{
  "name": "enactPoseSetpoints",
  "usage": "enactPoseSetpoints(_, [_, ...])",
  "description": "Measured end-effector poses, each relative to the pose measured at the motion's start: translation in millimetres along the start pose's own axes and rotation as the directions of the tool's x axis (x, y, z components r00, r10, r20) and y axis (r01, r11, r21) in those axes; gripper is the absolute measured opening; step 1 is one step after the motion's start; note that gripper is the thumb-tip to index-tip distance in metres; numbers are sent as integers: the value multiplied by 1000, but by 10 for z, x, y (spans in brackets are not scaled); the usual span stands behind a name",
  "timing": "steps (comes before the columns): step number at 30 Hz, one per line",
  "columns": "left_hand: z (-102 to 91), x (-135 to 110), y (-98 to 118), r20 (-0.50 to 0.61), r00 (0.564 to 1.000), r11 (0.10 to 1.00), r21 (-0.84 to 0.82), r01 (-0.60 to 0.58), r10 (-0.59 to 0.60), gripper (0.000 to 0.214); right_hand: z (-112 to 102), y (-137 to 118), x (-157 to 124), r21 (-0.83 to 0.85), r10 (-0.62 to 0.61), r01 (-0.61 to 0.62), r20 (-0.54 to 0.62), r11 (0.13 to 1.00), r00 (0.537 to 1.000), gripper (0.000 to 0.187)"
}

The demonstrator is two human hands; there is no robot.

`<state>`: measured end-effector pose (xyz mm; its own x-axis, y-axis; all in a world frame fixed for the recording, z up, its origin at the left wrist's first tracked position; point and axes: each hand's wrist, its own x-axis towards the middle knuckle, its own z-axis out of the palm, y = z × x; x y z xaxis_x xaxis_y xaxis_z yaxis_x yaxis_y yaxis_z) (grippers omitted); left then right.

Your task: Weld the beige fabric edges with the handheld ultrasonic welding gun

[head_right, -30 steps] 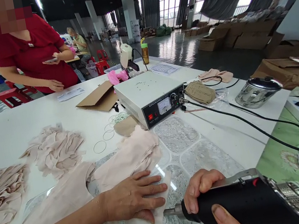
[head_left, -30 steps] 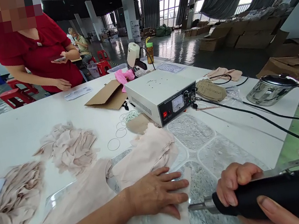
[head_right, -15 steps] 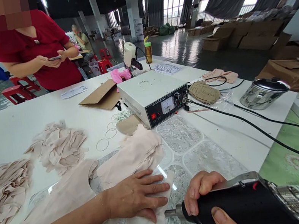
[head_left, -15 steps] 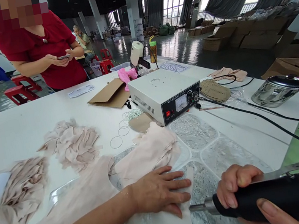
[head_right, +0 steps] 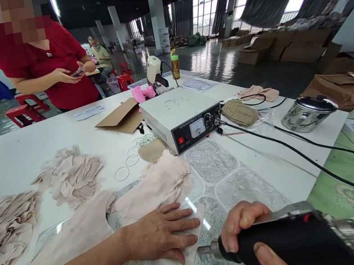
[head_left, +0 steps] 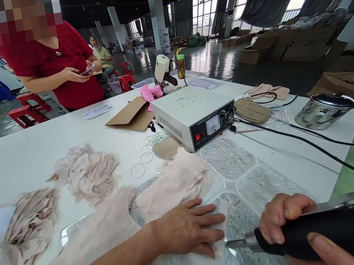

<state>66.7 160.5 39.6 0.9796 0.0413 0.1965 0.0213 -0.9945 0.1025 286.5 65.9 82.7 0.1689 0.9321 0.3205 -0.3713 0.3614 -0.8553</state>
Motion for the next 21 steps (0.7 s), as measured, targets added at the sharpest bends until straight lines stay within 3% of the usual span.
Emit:
enactPoseSetpoints(5, [-103,19,28,21,999,997,-58,49,-48,30,-179,-28,132,12,-99,103,-175,995,980,15])
enactPoseSetpoints(9, [-248,57,193,-26,987,986,-56,159,-160,25,-153,122,267,26,-117,124,-181,992,976,13])
enactPoseSetpoints(14, [-165,14,643,-69,890,888,59,455,-452,8,-81,233,310,34,-103,108,-118,994,988,11])
enactPoseSetpoints(17, [2,-35,825,-188,886,877,160,454,-424,14,-134,176,277,27,-71,74,-80,997,994,10])
enactPoseSetpoints(21, [90,-33,861,-239,933,928,198,317,-268,19,-295,13,187,-39,-21,19,-39,999,999,13])
